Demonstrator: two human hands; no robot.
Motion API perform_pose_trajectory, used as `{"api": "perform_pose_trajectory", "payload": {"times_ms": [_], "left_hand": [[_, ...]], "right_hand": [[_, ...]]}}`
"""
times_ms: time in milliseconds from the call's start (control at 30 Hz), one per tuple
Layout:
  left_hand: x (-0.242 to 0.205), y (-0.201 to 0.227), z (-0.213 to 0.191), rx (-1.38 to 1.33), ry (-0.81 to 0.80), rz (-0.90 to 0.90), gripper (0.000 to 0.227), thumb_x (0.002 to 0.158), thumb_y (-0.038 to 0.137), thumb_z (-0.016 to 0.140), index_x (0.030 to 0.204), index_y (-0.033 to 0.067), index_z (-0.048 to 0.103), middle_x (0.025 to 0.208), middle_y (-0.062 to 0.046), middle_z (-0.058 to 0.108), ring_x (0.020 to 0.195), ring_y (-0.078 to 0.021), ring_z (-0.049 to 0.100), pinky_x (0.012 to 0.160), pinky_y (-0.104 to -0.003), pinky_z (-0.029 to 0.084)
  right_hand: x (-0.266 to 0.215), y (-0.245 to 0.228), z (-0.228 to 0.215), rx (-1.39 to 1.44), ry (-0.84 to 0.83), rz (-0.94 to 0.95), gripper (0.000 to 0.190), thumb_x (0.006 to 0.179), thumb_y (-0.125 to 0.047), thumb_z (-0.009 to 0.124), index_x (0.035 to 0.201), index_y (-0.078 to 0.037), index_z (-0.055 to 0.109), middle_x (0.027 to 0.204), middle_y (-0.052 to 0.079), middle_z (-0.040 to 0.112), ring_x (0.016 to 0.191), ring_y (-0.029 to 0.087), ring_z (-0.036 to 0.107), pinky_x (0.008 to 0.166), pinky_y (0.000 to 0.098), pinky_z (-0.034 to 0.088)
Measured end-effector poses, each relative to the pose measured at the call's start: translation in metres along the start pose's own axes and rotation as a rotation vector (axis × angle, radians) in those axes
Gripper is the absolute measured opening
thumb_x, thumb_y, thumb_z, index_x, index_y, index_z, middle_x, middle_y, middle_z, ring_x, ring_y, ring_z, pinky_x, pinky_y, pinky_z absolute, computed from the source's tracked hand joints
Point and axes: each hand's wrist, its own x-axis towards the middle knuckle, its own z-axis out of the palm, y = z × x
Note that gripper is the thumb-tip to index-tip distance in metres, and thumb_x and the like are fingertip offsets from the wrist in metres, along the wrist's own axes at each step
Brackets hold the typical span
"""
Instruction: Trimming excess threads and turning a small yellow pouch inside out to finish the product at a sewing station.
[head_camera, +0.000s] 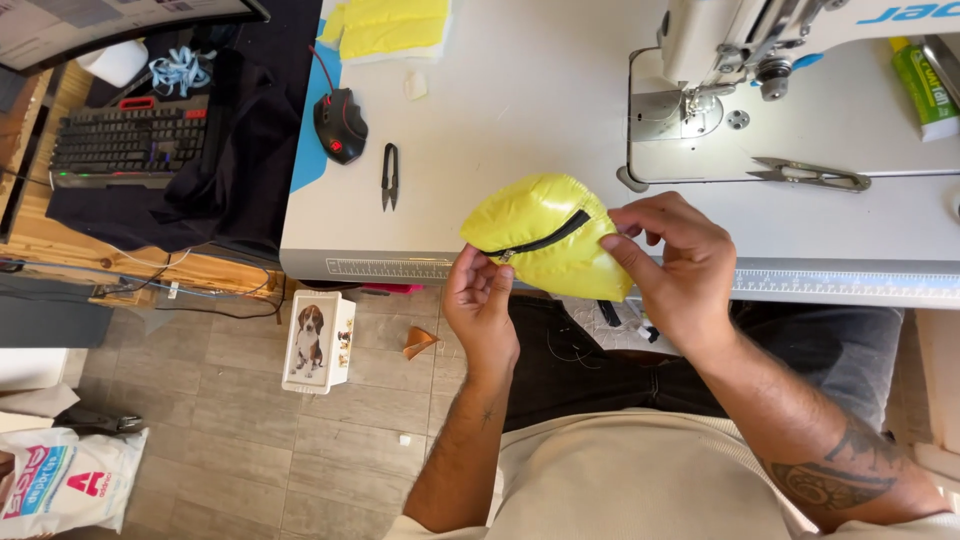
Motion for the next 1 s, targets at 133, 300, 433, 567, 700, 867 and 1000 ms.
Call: {"api": "perform_pose_trajectory", "payload": {"times_ms": [133, 300, 433, 567, 700, 867, 1000], "left_hand": [[-0.003, 0.007, 0.007, 0.0, -0.003, 0.008, 0.058, 0.089, -0.006, 0.073, 0.143, -0.0029, 0.053, 0.112, -0.016, 0.064, 0.094, -0.0194, 0.067, 0.087, -0.034, 0.056], [0.021, 0.072, 0.019, 0.232, -0.03, 0.437, 0.059, 0.095, 0.002, 0.068, 0.149, -0.0011, 0.045, 0.135, -0.017, 0.054, 0.12, -0.0277, 0.057, 0.092, -0.036, 0.043], [0.045, 0.131, 0.046, 0.434, -0.575, 0.819, 0.03, 0.096, 0.014, 0.07, 0.124, 0.0038, 0.07, 0.123, -0.018, 0.069, 0.115, -0.0377, 0.067, 0.102, -0.05, 0.051], [0.065, 0.143, 0.062, 0.471, -0.89, 0.747, 0.012, 0.099, 0.009, 0.066, 0.108, 0.0104, 0.075, 0.093, -0.005, 0.069, 0.086, -0.0287, 0.066, 0.087, -0.042, 0.053], [0.065, 0.142, 0.07, 0.516, -0.941, 0.698, 0.012, 0.099, 0.01, 0.066, 0.107, 0.0103, 0.075, 0.089, -0.006, 0.065, 0.082, -0.0275, 0.063, 0.081, -0.041, 0.053], [0.057, 0.131, 0.072, 0.647, -0.925, 0.69, 0.008, 0.1, 0.012, 0.063, 0.103, 0.0075, 0.069, 0.085, -0.004, 0.058, 0.079, -0.026, 0.059, 0.075, -0.04, 0.05], [0.054, 0.132, 0.074, 0.685, -0.954, 0.728, 0.003, 0.098, 0.005, 0.064, 0.101, 0.0054, 0.065, 0.083, -0.005, 0.054, 0.078, -0.0267, 0.058, 0.074, -0.041, 0.05]], "right_hand": [[-0.001, -0.009, -0.006, 0.047, -0.01, -0.017, 0.017, 0.085, 0.01, 0.082, 0.101, 0.006, 0.076, 0.089, 0.018, 0.07, 0.083, 0.023, 0.06, 0.075, 0.0335, 0.046], [0.007, -0.024, -0.019, -0.006, -0.093, -0.138, 0.013, 0.086, 0.009, 0.081, 0.098, 0.007, 0.076, 0.089, 0.019, 0.069, 0.085, 0.028, 0.063, 0.078, 0.0376, 0.05], [0.006, -0.035, -0.024, -0.1, -0.196, -0.225, 0.013, 0.086, 0.008, 0.081, 0.098, 0.003, 0.078, 0.09, 0.016, 0.07, 0.085, 0.031, 0.065, 0.08, 0.0407, 0.053], [0.007, -0.034, -0.027, -0.147, -0.191, -0.247, 0.013, 0.086, 0.008, 0.081, 0.098, 0.004, 0.077, 0.089, 0.016, 0.07, 0.084, 0.031, 0.066, 0.08, 0.0437, 0.055], [0.008, -0.027, -0.036, -0.158, -0.172, -0.238, 0.009, 0.088, 0.008, 0.08, 0.096, 0.006, 0.076, 0.085, 0.018, 0.069, 0.082, 0.035, 0.066, 0.076, 0.0458, 0.054], [0.004, -0.018, -0.039, -0.165, -0.203, -0.239, 0.005, 0.09, 0.008, 0.077, 0.094, 0.006, 0.075, 0.086, 0.018, 0.069, 0.082, 0.035, 0.065, 0.075, 0.0455, 0.055], [0.004, -0.019, -0.039, -0.175, -0.207, -0.233, 0.004, 0.09, 0.008, 0.077, 0.094, 0.006, 0.074, 0.086, 0.018, 0.069, 0.082, 0.036, 0.065, 0.075, 0.0466, 0.055]]}}
